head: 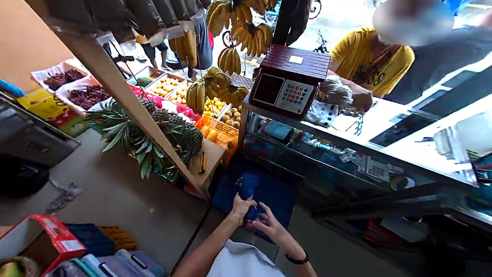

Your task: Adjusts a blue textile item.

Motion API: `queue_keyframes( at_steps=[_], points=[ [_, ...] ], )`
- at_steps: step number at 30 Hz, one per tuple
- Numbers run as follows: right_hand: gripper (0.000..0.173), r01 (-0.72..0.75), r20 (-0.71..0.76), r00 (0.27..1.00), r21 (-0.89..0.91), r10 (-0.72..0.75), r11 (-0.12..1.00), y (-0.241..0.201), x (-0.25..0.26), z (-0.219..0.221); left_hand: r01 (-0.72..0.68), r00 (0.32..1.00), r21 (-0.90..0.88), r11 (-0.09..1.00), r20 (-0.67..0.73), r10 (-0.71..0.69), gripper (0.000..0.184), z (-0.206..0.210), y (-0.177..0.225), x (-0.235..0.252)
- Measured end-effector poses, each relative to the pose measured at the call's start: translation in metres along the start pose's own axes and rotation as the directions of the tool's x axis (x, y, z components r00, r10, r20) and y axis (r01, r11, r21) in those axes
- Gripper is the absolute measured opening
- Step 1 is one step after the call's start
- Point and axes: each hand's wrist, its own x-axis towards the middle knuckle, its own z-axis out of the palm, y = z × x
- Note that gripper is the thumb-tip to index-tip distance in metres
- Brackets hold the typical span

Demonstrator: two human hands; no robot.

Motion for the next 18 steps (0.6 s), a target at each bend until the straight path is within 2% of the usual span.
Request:
queue_keyframes(
  at_steps=[1, 2, 4, 6, 8, 10, 13, 15, 17, 18],
  points=[
    [0.071, -0.017, -0.065, 0.998, -0.034, 0.014, 0.999, 0.008, 0.002, -0.014, -0.027, 1.0, 0.091, 0.995, 0.004, 0.027, 0.083, -0.004, 0.001, -0.003],
    [0.058, -0.026, -0.145, 0.989, -0.066, 0.016, 0.997, 0.016, 0.006, -0.027, -0.043, 0.999, 0.207, 0.977, 0.009, 0.042, 0.089, -0.012, 0.001, -0.007],
    [0.057, 0.028, -0.209, 0.977, -0.089, -0.046, 0.996, 0.023, 0.018, -0.05, -0.06, 0.998, 0.452, 0.89, 0.013, 0.061, 0.098, -0.033, 0.005, -0.019],
    [0.068, 0.191, -0.103, 0.973, -0.129, -0.204, 0.973, 0.014, 0.031, -0.066, -0.083, 0.996, 0.662, 0.745, 0.042, 0.074, 0.1, -0.058, 0.02, -0.037],
    [0.072, 0.397, 0.136, 0.913, -0.083, -0.384, 0.914, -0.004, 0.039, -0.072, -0.119, 0.992, 0.792, 0.598, 0.124, 0.032, 0.097, -0.087, 0.041, -0.067],
    [0.064, 0.567, 0.368, 0.746, 0.088, -0.555, 0.819, -0.03, 0.055, -0.065, -0.211, 0.968, 0.856, 0.472, 0.251, -0.023, 0.085, -0.114, 0.074, -0.1],
    [0.054, 0.683, 0.572, 0.392, 0.344, -0.72, 0.644, -0.086, 0.091, -0.031, -0.446, 0.873, 0.846, 0.292, 0.483, -0.069, 0.068, -0.14, 0.136, -0.148],
    [0.063, 0.623, 0.671, 0.203, 0.473, -0.713, 0.623, -0.123, 0.108, 0.014, -0.615, 0.773, 0.765, 0.188, 0.633, -0.045, 0.061, -0.149, 0.17, -0.177],
    [0.087, 0.496, 0.79, 0.041, 0.515, -0.611, 0.699, -0.144, 0.109, 0.066, -0.725, 0.68, 0.678, 0.126, 0.733, -0.028, 0.064, -0.149, 0.194, -0.204],
    [0.097, 0.432, 0.837, -0.037, 0.506, -0.546, 0.747, -0.149, 0.103, 0.091, -0.748, 0.659, 0.658, 0.083, 0.752, -0.026, 0.066, -0.147, 0.204, -0.216]
  ],
)
